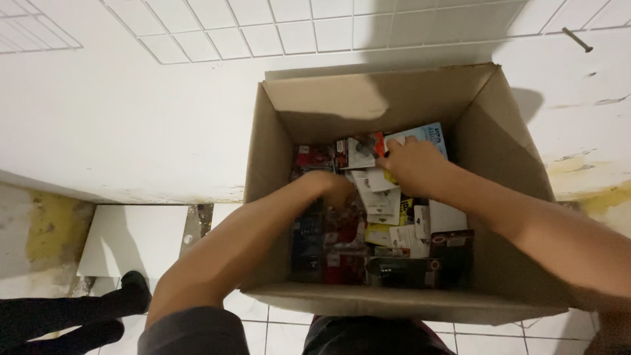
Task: The person wipes the packaging of various hardware items with a cloth. They pick up items from a cardboard box, wipe them with a cloth, and place them on a wall grid. The items include a red and black package and a clear plastic package.
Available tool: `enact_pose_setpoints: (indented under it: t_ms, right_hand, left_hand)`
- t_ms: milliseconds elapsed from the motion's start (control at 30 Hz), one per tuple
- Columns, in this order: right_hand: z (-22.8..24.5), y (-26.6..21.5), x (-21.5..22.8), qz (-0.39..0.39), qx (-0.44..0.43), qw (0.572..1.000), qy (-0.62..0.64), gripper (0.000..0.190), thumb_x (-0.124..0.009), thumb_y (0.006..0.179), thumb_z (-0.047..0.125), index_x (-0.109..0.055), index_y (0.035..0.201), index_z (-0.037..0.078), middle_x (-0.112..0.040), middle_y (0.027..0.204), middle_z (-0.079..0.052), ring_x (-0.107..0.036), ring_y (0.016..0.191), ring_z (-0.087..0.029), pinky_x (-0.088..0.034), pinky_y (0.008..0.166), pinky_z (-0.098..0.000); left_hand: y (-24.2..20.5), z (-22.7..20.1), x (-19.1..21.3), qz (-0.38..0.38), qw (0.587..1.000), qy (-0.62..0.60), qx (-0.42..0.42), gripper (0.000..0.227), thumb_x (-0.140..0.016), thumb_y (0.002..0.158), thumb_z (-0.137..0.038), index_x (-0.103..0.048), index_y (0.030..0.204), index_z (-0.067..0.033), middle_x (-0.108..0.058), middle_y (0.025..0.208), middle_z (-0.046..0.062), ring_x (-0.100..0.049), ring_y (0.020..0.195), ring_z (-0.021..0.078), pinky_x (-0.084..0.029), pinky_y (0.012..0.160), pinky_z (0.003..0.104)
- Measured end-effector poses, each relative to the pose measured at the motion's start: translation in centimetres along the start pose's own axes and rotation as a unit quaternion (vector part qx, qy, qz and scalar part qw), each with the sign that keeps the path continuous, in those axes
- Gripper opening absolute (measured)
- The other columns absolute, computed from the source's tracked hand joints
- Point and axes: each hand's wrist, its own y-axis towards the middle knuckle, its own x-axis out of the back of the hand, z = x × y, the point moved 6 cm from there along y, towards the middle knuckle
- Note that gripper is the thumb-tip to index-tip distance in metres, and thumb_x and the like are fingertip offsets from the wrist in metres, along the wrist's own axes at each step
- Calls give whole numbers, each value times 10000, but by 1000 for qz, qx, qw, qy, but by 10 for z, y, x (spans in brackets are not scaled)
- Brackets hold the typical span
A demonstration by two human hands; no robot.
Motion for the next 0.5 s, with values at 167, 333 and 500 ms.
enact_pose_setpoints:
  t_ms: [167, 333, 500]
  right_hand:
    - [-23, -14, 71, -21, -101, 990, 99, 571, -725, 821, 106, -593, 1376, 135, -506, 1353, -230, -678, 995, -473, -620, 702, -614]
    - [-54, -37, 136, -201, -124, 916, 324, 650, -654, 860, 147, -424, 1424, -80, -482, 1280, -337, -588, 1086, -611, -535, 789, -703]
    - [-60, -57, 172, -344, -32, 815, 466, 926, -648, 684, -143, -326, 1520, 89, -326, 1353, -259, -474, 1218, -448, -612, 957, -468]
  left_hand:
    - [-111, -44, 78, -71, 974, -195, 93, 577, -649, 808, -282, -621, 1320, -18, -644, 1275, 215, -645, 1122, 385, -540, 959, 491]
    - [-166, -39, 99, -350, 783, -508, 74, 467, -661, 721, -61, -643, 1175, 46, -683, 935, 213, -732, 690, 270, -619, 608, 380]
    - [-200, -51, 97, -396, 420, -794, -189, 780, -519, 736, 205, -348, 1469, -1, -616, 1033, 253, -650, 559, 142, -526, 401, 136]
